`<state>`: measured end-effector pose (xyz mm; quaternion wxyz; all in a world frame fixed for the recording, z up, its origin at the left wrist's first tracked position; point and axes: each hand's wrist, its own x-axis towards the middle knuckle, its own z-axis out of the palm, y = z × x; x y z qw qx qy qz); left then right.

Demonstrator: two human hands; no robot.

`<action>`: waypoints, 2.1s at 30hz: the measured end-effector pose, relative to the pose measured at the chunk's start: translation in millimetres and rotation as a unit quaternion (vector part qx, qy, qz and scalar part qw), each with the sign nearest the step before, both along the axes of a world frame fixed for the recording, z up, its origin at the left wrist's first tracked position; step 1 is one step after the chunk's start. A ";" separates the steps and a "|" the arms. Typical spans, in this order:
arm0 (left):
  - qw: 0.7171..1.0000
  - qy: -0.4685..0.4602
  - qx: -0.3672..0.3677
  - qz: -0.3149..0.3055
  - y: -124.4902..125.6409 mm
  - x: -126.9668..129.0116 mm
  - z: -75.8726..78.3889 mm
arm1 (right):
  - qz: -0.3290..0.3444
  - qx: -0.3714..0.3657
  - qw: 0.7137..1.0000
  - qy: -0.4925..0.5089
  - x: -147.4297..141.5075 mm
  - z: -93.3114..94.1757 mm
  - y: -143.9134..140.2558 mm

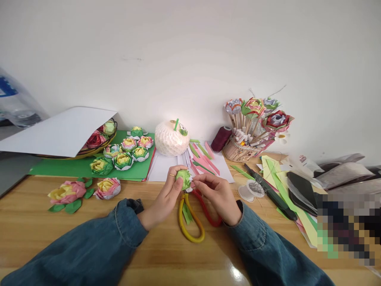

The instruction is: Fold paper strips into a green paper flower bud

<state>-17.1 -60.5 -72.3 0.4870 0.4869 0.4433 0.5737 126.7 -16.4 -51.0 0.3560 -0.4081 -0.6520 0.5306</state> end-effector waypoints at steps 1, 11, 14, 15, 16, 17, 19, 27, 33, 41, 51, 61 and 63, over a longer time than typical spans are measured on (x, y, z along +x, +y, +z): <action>1.000 0.007 0.003 0.000 -0.2 0.2 0.0 | -0.001 -0.002 1.000 0.003 0.1 0.2 -0.2; 0.999 0.031 0.017 -0.002 0.5 1.2 -0.7 | 0.007 -0.023 0.999 0.028 0.0 1.0 0.1; 0.999 0.038 0.024 -0.004 0.0 1.6 -0.6 | 0.014 0.007 1.000 0.024 0.7 -0.2 -0.4; 0.999 0.046 0.026 -0.007 -0.2 1.6 -0.5 | 0.017 0.020 0.999 0.019 1.0 -0.8 -0.4; 0.998 0.056 0.027 -0.010 -0.2 1.6 -0.5 | 0.019 0.036 0.999 0.010 1.4 -1.3 -0.2; 0.997 0.068 0.028 -0.013 -0.2 1.5 -0.5 | 0.020 0.052 0.998 -0.001 1.6 -1.6 0.0; 0.995 0.091 0.038 -0.020 0.1 1.1 -0.8 | 0.018 0.083 0.996 -0.028 2.1 -1.8 0.7; 0.984 0.151 0.084 -0.037 0.8 1.4 -4.6 | -0.007 0.151 0.984 -0.099 1.7 -1.9 0.6; 0.983 0.162 0.082 -0.037 1.5 3.1 -8.2 | -0.083 0.317 0.919 -0.217 -1.0 -5.0 -7.8; 0.990 0.127 0.059 -0.017 1.6 1.7 -9.2 | -0.045 0.293 0.945 -0.135 -0.8 -4.2 -8.5; 0.986 0.132 0.106 -0.006 3.9 1.7 -12.9 | 0.009 -0.131 0.989 0.066 -0.6 4.6 2.2; 0.999 0.008 0.020 -0.042 2.1 1.3 -8.2 | -0.031 0.035 0.999 0.014 2.5 4.2 -2.3; 0.997 -0.057 -0.011 -0.060 2.9 1.5 -6.7 | -0.049 0.087 0.995 0.025 6.4 4.8 1.5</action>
